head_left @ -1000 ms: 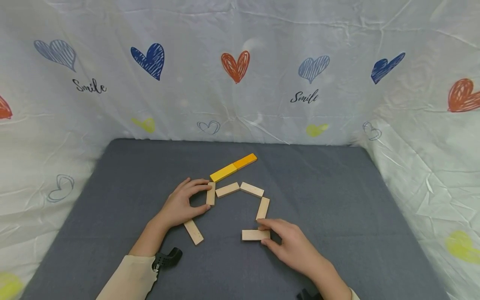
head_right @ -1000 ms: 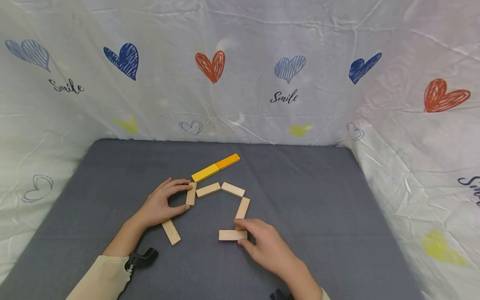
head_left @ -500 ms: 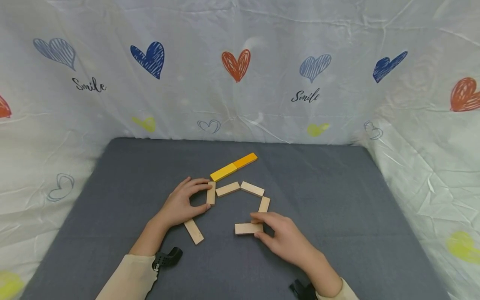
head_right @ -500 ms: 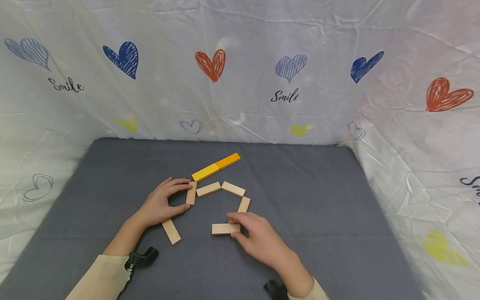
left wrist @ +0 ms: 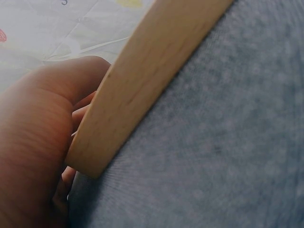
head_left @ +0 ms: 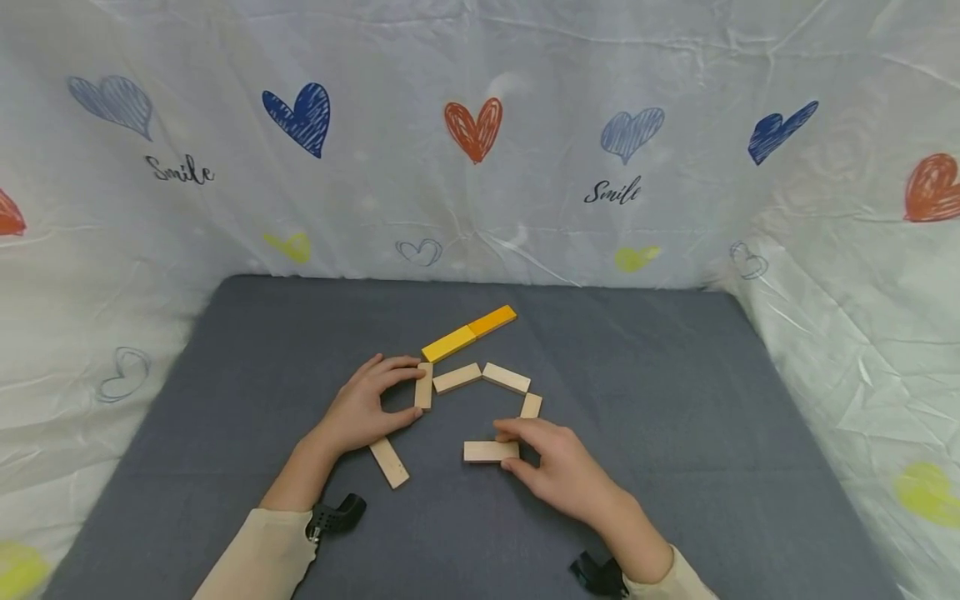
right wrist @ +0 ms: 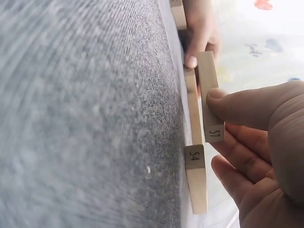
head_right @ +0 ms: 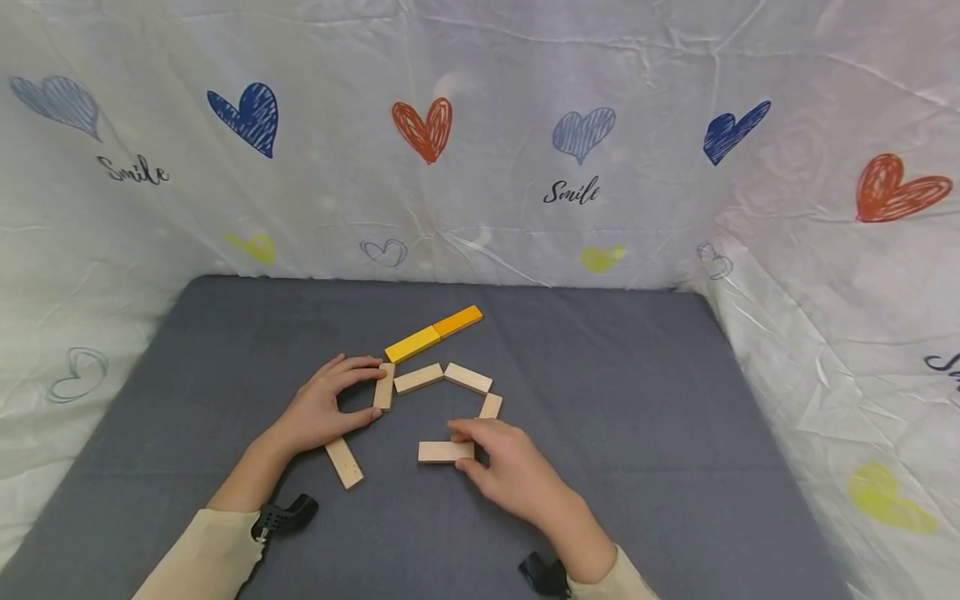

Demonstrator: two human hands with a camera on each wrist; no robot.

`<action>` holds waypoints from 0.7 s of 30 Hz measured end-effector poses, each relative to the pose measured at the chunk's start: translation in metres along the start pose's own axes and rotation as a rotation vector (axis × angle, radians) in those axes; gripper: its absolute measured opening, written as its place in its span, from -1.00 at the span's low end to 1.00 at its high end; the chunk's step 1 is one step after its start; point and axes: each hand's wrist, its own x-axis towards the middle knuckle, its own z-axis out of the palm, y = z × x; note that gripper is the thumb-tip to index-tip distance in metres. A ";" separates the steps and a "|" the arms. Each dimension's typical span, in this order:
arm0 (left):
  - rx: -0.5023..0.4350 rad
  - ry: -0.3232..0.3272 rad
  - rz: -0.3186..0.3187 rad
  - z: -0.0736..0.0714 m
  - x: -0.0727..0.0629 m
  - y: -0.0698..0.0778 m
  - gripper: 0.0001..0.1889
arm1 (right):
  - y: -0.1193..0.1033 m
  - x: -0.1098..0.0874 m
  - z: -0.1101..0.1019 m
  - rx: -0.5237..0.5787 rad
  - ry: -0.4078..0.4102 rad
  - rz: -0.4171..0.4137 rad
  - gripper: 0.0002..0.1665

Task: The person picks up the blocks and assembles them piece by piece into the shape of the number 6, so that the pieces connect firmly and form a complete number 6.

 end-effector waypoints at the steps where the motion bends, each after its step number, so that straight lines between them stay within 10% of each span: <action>1: -0.001 0.001 0.004 0.000 0.000 0.000 -0.35 | 0.000 0.000 0.000 0.006 -0.006 0.008 -0.36; 21: 0.000 0.007 0.008 0.001 0.001 0.001 -0.35 | 0.009 0.007 0.007 -0.047 -0.009 -0.020 -0.42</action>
